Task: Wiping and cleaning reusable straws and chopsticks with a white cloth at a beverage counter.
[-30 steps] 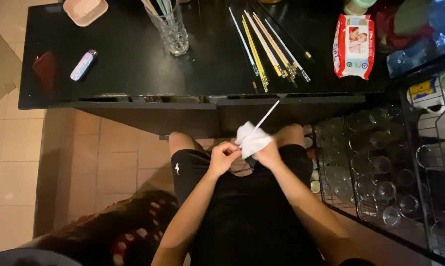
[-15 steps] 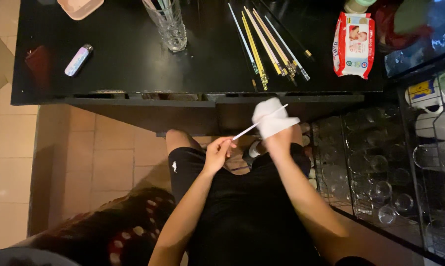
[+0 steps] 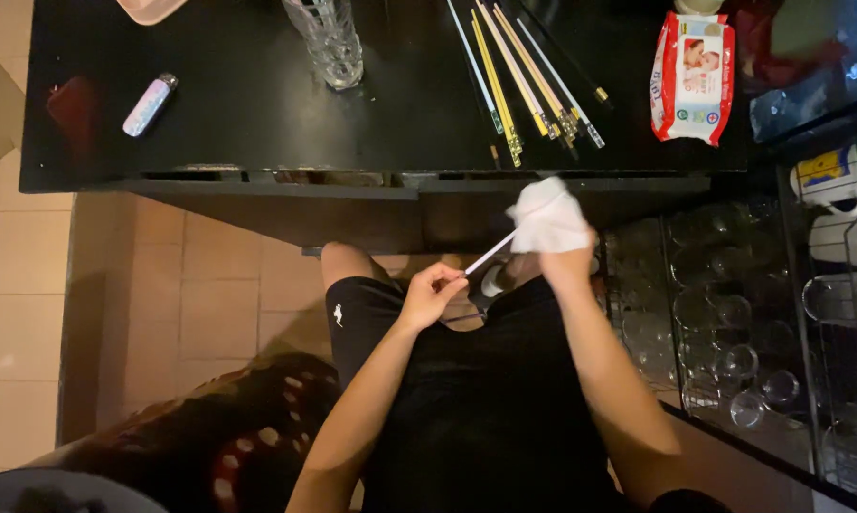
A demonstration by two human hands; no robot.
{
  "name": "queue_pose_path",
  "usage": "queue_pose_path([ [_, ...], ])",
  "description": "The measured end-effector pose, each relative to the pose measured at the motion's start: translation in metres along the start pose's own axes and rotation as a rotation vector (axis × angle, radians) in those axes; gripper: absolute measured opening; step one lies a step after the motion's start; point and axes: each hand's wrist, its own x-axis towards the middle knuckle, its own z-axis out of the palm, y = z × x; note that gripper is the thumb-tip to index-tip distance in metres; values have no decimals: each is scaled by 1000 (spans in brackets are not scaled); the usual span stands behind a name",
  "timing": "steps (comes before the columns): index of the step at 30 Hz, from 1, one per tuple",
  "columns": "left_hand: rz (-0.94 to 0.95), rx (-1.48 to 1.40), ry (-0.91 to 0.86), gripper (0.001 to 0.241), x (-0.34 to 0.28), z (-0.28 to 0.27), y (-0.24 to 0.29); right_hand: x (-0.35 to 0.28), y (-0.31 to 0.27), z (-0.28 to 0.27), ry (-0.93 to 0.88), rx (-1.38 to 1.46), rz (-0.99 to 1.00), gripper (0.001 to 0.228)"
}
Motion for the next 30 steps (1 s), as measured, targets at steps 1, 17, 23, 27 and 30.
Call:
queue_pose_path([
  [1,19,42,19,11,-1,0,-3,7,-1,-8,66,-35,-37,21],
  [17,-87,-125,-90,17,1,-5,-1,-55,32,59,-260,-201,226,20],
  [23,-132,-204,-49,15,-2,-3,-9,-13,-29,37,-154,100,108,18],
  [27,-66,-168,-60,13,1,-2,-15,22,-76,15,115,168,32,16],
  [30,-66,-155,-53,13,2,-1,-10,24,-38,7,172,259,7,14],
])
